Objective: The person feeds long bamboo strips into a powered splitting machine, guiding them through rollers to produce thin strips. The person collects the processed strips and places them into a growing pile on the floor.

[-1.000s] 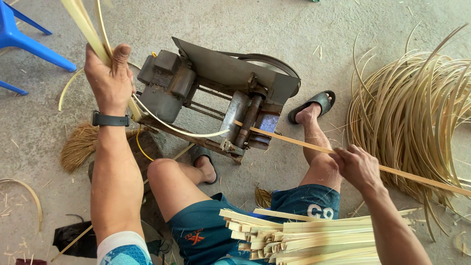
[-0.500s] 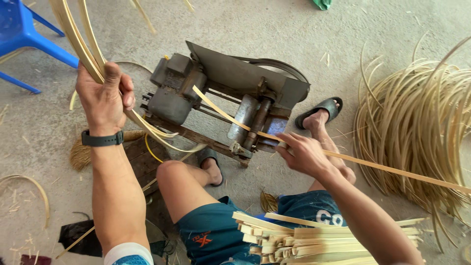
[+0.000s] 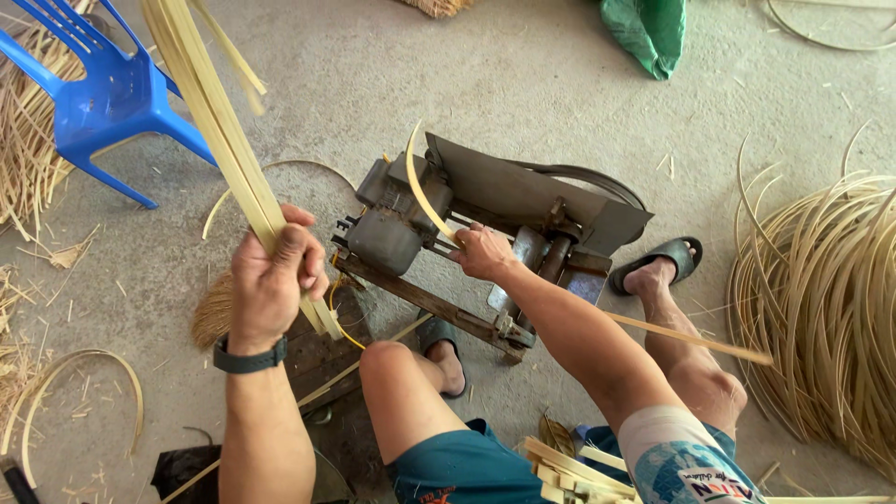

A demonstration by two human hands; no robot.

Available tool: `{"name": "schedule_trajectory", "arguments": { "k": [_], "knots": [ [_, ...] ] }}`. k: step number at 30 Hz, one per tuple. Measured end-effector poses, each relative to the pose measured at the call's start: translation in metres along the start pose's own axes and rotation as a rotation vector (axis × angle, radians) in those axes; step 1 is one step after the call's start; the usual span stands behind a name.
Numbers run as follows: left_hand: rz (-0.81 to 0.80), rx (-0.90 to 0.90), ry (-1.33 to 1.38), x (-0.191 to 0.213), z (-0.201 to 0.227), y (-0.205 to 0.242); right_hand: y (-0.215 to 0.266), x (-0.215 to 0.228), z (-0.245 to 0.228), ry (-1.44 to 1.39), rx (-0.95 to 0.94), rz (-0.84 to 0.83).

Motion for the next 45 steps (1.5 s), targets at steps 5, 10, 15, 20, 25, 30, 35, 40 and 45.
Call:
{"name": "schedule_trajectory", "arguments": {
  "k": [5,10,15,20,25,30,35,40,45],
  "knots": [
    [0.061,-0.099,-0.110,0.001,-0.018,-0.003,-0.016,0.041,-0.040,-0.039,0.149,0.155],
    [0.117,-0.170,-0.401,-0.015,-0.038,-0.021,-0.009,0.117,-0.093,-0.056,0.314,0.240],
    [0.067,-0.229,-0.431,-0.044,-0.036,-0.051,0.015,0.192,-0.149,-0.147,0.502,0.362],
    [-0.029,-0.457,-0.472,-0.074,0.001,-0.068,0.064,0.256,-0.214,-0.163,0.696,0.464],
    [0.043,-0.172,-0.396,-0.071,0.008,-0.066,0.139,0.349,-0.230,-0.354,0.824,0.625],
    [0.019,-0.304,-0.491,-0.062,0.043,-0.045,0.249,0.364,-0.095,0.033,0.390,0.519],
    [0.138,-0.351,-0.561,-0.032,0.072,-0.034,0.378,0.239,0.166,0.093,-0.399,0.222],
    [0.201,-0.231,-0.519,-0.024,0.075,-0.026,0.530,-0.025,0.297,-0.368,-0.633,-0.510],
    [0.044,-0.142,-0.276,-0.034,0.052,-0.027,0.571,-0.081,0.332,-0.651,-0.597,-0.256]
  ]
}}
Point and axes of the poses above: each hand's wrist, its own y-axis away from the middle knuckle, its own x-axis out of the back of the hand, z = x × y, the point moved 8 cm from there along -y, towards the middle knuckle, and after that the axes turned 6 degrees about -z, right-handed, at the moved point
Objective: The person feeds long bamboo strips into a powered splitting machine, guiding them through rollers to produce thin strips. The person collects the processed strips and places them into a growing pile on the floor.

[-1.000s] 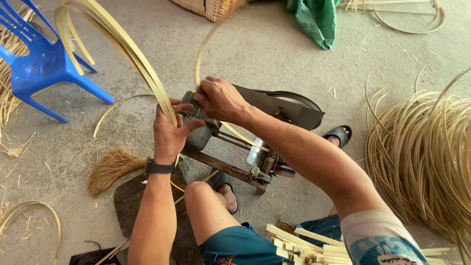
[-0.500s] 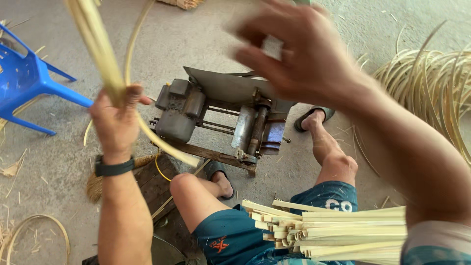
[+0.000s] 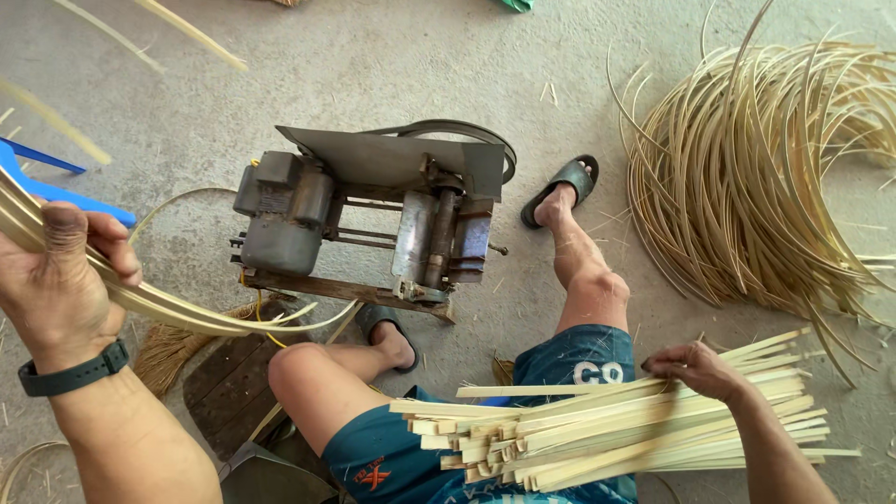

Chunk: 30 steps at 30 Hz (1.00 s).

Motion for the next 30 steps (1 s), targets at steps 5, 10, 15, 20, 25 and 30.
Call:
{"name": "schedule_trajectory", "arguments": {
  "k": [5,10,15,20,25,30],
  "knots": [
    [-0.060,0.083,0.283,0.021,-0.052,0.001,0.002,0.013,-0.011,0.006,-0.119,-0.085],
    [-0.145,0.176,0.380,0.053,-0.096,0.002,0.004,0.010,-0.033,0.059,-0.040,-0.167],
    [-0.131,0.298,0.332,0.054,-0.123,0.011,0.007,0.041,-0.060,-0.056,0.038,0.020],
    [-0.030,0.210,0.354,0.018,-0.107,0.010,-0.002,0.053,-0.117,-0.138,0.166,0.140],
    [0.032,0.190,0.278,-0.032,-0.100,0.004,0.006,0.089,-0.201,0.196,0.457,0.557],
    [-0.046,0.175,-0.037,-0.084,-0.117,0.009,-0.012,0.103,-0.257,0.575,0.453,0.665]
  ]
}}
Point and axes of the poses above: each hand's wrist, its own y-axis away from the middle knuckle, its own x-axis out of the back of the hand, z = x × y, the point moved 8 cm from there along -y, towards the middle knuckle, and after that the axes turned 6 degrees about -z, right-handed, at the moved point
